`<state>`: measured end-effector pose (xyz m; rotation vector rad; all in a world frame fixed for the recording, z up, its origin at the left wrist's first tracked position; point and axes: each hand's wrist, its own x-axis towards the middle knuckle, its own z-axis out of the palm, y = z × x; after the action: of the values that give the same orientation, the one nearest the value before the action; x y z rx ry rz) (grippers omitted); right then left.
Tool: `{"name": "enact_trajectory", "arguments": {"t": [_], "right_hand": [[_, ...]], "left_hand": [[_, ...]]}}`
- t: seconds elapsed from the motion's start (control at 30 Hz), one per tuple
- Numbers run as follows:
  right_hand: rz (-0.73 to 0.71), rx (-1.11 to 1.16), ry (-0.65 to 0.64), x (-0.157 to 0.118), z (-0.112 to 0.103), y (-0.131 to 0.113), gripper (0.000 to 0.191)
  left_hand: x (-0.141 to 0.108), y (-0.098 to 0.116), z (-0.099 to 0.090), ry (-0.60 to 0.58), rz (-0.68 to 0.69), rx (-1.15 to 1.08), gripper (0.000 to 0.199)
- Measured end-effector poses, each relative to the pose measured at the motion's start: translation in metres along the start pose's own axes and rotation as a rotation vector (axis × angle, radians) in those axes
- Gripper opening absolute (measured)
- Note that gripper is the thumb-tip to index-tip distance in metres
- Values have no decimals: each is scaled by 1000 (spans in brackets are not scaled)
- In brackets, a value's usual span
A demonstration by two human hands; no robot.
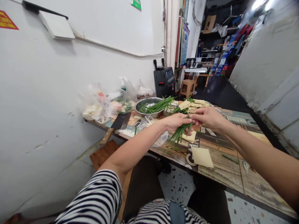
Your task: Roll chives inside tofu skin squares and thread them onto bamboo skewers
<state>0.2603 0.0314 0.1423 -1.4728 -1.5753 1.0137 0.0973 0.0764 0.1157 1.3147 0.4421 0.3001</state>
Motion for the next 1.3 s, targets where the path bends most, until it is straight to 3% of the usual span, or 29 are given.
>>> {"name": "enact_trajectory", "arguments": {"t": [0.2, 0.4, 0.47, 0.57, 0.67, 0.8, 0.9, 1.0, 1.13, 1.23, 1.3], "right_hand": [[-55, -43, -72, -10, -15, 0, 27], [-104, -188, -37, -15, -30, 1, 30], [-168, -364, 3, -17, -31, 2, 28], [-346, -681, 150, -26, -22, 4, 22], [-598, -922, 254, -43, -2, 11, 24], [-911, -1236, 279, -70, 28, 30, 28], [-1055, -1411, 284, -85, 43, 42, 29], [-1041, -1491, 307, -94, 55, 50, 31], [-868, -1435, 306, -105, 70, 58, 33], [-768, -1212, 301, -120, 72, 68, 36], [-652, -967, 362, -128, 66, 76, 36]], "left_hand": [[-5, -10, -3, -155, -39, -348, 30], [-17, -31, 0, -216, -57, -403, 14], [-16, -37, 4, -141, -75, -368, 12], [-7, -44, 17, 135, -98, -334, 20], [4, -47, 32, 351, -120, -454, 19], [10, -45, 50, 518, -132, -604, 16], [8, -45, 60, 560, -130, -638, 18], [8, -48, 70, 571, -90, -633, 11], [13, -55, 73, 546, 43, -506, 16], [18, -60, 66, 566, 103, -333, 24], [19, -64, 61, 557, 87, -193, 26]]}}
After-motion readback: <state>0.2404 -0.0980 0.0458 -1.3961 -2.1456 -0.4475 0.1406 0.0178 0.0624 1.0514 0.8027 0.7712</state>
